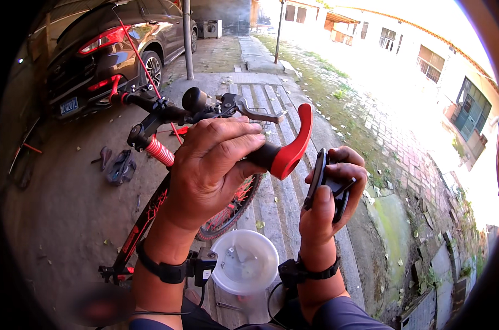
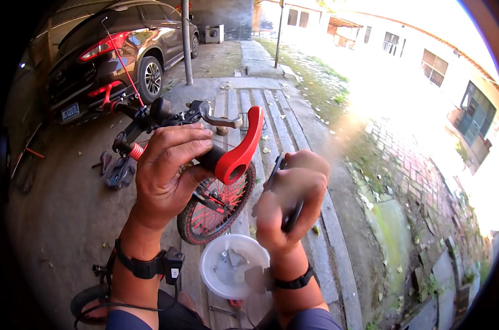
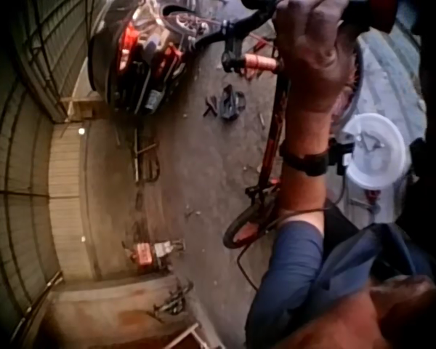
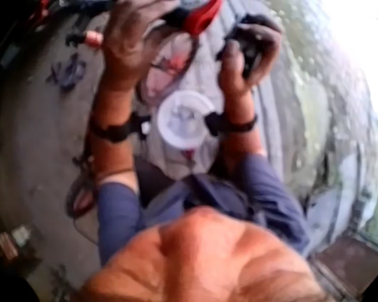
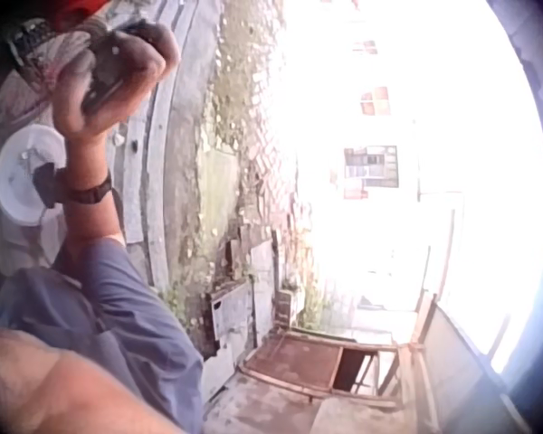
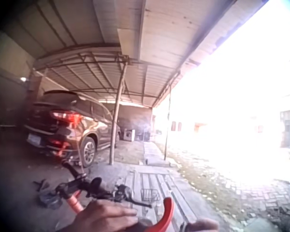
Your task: The person is repairing a bicycle handlebar grip. They use a screwdriver to loosen the clamp on the red grip, slide it off the handlebar, and then reposition it. They tighten the grip back onto the handlebar and test its stability.
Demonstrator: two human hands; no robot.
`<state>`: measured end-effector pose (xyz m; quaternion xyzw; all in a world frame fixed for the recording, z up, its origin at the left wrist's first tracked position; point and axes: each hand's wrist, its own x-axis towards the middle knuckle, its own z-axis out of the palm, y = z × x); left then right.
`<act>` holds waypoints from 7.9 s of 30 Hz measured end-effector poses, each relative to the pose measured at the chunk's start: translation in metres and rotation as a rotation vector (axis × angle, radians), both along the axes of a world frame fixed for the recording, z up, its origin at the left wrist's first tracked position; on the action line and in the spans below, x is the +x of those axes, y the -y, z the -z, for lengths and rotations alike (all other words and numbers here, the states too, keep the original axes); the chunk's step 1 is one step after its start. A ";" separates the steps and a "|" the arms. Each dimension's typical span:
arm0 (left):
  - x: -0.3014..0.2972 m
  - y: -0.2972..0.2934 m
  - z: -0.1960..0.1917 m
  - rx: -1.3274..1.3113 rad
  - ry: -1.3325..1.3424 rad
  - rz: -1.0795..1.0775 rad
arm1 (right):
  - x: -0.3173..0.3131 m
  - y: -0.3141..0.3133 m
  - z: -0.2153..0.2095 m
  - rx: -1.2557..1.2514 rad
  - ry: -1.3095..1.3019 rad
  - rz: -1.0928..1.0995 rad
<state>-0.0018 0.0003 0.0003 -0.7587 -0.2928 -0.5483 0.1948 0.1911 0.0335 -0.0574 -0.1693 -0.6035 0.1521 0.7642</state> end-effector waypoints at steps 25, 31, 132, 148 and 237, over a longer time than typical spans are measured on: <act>-0.003 -0.003 -0.001 0.002 -0.143 -0.174 | 0.021 0.003 0.028 -0.259 -0.027 -0.222; 0.001 -0.004 -0.004 -0.047 -0.060 -0.108 | 0.024 0.003 0.035 -0.306 -0.055 -0.213; 0.017 -0.005 -0.012 -0.086 -0.286 -0.227 | 0.062 -0.054 0.160 -0.984 -0.163 -0.775; 0.010 0.002 -0.011 -0.082 -0.288 -0.238 | 0.037 0.013 0.061 -0.700 0.008 -1.162; 0.031 0.012 0.019 0.034 -0.175 -0.511 | 0.057 -0.055 0.197 -1.195 -0.309 -1.200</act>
